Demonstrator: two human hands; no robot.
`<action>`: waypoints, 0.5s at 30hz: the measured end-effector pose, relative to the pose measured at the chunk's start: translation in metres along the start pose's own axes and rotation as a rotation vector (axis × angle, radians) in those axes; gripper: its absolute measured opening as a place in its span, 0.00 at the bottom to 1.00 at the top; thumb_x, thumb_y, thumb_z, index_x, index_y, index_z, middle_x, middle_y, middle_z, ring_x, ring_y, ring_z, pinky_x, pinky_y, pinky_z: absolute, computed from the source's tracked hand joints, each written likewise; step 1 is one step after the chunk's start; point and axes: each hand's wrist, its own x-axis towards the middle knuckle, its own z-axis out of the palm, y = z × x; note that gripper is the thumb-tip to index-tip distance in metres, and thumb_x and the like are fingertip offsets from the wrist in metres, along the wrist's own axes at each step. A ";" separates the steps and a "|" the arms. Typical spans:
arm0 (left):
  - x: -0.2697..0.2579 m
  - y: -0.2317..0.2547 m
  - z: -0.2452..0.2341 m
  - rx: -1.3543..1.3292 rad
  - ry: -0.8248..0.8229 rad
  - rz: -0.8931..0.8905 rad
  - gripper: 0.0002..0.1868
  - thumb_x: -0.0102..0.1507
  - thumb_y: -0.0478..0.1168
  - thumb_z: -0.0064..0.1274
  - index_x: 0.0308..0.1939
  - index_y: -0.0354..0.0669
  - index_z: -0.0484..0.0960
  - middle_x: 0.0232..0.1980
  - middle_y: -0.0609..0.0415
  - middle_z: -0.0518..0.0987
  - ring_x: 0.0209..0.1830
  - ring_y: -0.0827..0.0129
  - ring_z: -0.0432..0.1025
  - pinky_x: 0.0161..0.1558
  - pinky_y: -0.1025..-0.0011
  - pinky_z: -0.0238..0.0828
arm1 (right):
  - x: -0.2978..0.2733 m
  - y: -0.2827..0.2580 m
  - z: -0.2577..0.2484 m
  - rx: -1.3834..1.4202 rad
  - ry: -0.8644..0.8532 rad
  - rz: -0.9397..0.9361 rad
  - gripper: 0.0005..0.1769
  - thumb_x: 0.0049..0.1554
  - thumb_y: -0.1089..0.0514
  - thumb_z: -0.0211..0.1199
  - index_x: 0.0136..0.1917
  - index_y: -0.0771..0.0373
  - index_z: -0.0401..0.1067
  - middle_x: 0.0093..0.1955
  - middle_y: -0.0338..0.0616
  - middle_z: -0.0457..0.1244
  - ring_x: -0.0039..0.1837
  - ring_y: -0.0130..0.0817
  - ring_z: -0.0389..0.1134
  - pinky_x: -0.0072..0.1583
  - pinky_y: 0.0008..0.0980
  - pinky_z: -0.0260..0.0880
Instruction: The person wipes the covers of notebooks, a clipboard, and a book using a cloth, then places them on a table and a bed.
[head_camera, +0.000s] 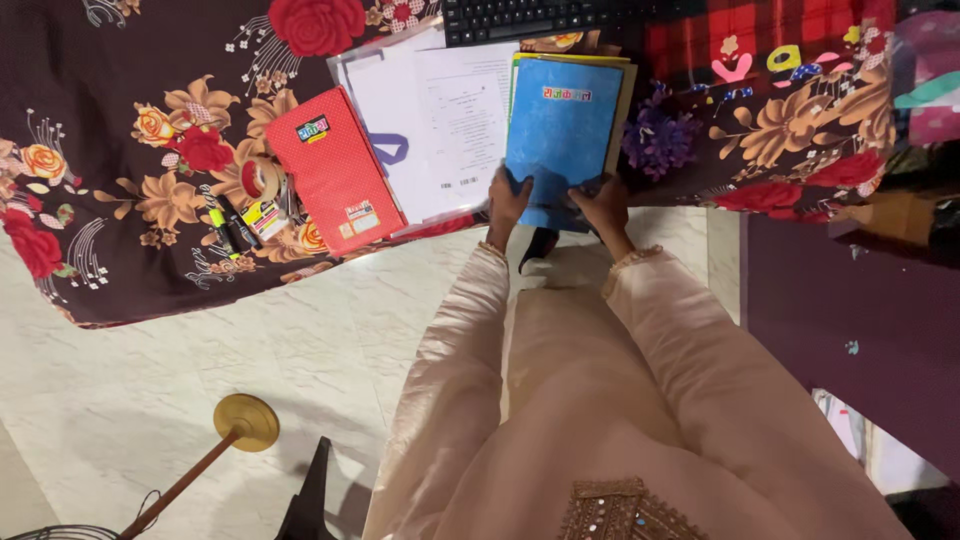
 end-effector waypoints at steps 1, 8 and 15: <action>-0.002 0.001 0.002 -0.001 0.001 -0.003 0.38 0.58 0.50 0.66 0.65 0.31 0.69 0.54 0.32 0.78 0.55 0.39 0.74 0.57 0.53 0.71 | -0.001 0.000 -0.001 -0.002 -0.002 0.000 0.49 0.43 0.35 0.78 0.65 0.70 0.64 0.58 0.61 0.66 0.61 0.58 0.68 0.58 0.51 0.69; -0.018 -0.003 0.000 0.161 0.196 0.033 0.34 0.54 0.50 0.70 0.54 0.34 0.72 0.47 0.33 0.78 0.48 0.38 0.73 0.50 0.49 0.70 | -0.006 0.002 -0.008 0.076 -0.053 -0.010 0.48 0.46 0.35 0.81 0.61 0.73 0.64 0.55 0.59 0.66 0.56 0.55 0.69 0.54 0.49 0.71; -0.013 -0.010 -0.014 -0.085 0.036 -0.239 0.35 0.52 0.54 0.70 0.53 0.38 0.71 0.38 0.40 0.84 0.39 0.49 0.81 0.44 0.57 0.76 | -0.015 0.003 -0.017 0.255 -0.108 -0.004 0.34 0.45 0.39 0.78 0.50 0.67 0.72 0.47 0.51 0.70 0.49 0.43 0.71 0.53 0.40 0.72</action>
